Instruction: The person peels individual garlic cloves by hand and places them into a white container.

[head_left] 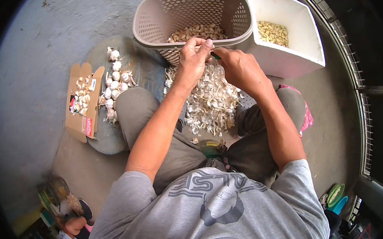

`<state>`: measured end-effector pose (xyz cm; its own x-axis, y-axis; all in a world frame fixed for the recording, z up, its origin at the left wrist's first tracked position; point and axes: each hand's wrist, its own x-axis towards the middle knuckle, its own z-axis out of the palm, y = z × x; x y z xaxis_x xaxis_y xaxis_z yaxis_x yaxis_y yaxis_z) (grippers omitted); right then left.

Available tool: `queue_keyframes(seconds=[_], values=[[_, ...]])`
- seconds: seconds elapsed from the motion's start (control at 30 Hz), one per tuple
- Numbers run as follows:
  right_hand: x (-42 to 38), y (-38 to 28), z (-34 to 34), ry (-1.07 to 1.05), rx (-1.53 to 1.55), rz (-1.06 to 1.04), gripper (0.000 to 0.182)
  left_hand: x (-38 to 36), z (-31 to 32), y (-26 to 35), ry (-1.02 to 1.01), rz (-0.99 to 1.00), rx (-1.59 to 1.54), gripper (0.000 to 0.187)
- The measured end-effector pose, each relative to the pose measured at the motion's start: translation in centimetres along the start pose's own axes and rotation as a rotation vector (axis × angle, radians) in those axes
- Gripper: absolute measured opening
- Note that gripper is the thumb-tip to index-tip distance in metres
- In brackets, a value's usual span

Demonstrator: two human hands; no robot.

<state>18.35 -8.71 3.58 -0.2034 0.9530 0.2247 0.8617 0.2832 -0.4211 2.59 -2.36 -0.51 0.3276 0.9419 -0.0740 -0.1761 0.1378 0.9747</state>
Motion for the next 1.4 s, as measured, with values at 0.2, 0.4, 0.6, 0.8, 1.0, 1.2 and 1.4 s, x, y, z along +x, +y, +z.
queue_keyframes(seconds=[0.2,0.4,0.6,0.8,1.0,1.2,1.4], values=[[0.3,-0.1,-0.5,-0.077,0.127,0.058,0.018,-0.2,-0.1,0.6,-0.062,-0.036,0.118,0.041],[1.2,1.4,-0.7,-0.224,0.693,0.179,0.015,-0.4,-1.0,1.5,-0.100,-0.237,-0.142,0.044],[1.8,1.7,-0.5,-0.342,1.050,0.278,0.020,-0.2,-1.7,2.1,-0.071,-0.337,-0.323,0.050],[1.3,1.0,-1.5,-0.172,1.057,0.329,0.027,-0.3,-1.7,2.2,-0.056,-0.297,-0.364,0.049],[2.0,0.6,0.6,0.002,0.938,0.203,0.029,-1.1,-0.8,2.1,-0.112,-0.275,-0.370,0.051],[2.3,0.9,1.3,0.063,1.052,0.285,0.014,-0.8,-1.3,1.6,-0.188,-0.319,-0.558,0.056],[1.9,0.9,0.3,-0.027,1.285,0.360,0.011,-0.5,-1.0,1.8,-0.040,-0.341,-0.560,0.053]])
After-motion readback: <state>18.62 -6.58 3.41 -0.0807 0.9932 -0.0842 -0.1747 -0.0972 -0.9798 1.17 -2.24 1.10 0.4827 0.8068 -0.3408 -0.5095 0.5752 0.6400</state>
